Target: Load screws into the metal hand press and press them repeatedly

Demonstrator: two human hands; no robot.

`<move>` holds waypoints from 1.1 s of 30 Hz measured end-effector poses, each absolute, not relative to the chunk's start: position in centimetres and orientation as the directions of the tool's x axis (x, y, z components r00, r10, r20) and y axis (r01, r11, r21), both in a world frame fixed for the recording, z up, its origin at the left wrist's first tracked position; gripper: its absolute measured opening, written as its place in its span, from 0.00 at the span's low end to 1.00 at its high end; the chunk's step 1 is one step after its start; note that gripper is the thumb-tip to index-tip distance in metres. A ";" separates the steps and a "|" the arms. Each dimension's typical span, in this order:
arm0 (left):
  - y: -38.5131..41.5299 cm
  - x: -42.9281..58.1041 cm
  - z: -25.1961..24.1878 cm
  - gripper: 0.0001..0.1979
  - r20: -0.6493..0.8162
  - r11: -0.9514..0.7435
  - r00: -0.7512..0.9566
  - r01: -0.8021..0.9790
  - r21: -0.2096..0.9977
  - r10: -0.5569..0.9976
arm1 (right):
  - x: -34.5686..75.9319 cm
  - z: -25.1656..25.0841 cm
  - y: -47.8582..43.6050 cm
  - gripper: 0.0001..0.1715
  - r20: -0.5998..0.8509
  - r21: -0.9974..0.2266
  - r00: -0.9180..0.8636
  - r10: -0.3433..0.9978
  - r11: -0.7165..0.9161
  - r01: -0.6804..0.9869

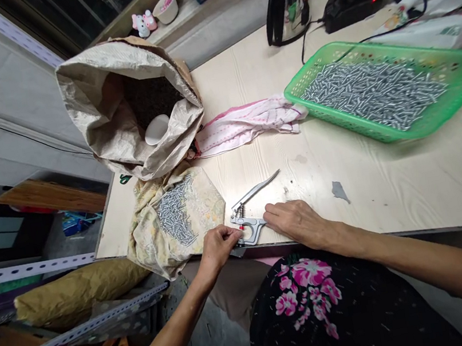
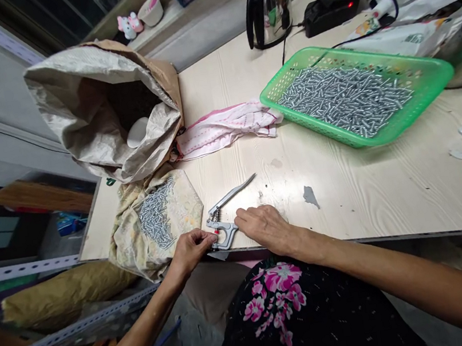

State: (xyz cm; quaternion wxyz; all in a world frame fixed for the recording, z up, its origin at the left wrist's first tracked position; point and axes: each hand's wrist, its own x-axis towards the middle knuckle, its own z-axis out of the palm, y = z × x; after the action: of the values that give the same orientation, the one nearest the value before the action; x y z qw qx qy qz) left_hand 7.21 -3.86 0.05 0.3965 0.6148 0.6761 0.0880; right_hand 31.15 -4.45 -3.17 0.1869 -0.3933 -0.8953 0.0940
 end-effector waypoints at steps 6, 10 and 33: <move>-3.7 7.2 -0.1 0.22 -0.463 0.260 0.069 0.751 0.607 0.883 | 33.5 -2.3 -2.2 0.54 0.191 -0.332 -0.594 0.781 0.621 0.710; -3.9 7.1 -0.3 0.23 -0.484 0.284 0.061 0.743 0.606 0.873 | 34.3 -2.2 -0.7 0.62 0.048 -0.335 -0.644 0.763 0.620 0.710; -3.0 12.9 0.6 0.31 0.006 -0.673 0.695 0.694 0.254 0.719 | 33.4 -2.3 -3.2 0.48 0.238 -0.456 -0.557 0.795 0.598 0.659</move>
State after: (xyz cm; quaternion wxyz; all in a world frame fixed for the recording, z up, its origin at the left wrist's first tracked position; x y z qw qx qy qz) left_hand 12.94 -3.00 0.56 0.1169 0.9131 0.3870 0.0527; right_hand 33.40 -3.17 -2.25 0.2142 -0.4189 -0.8679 0.1594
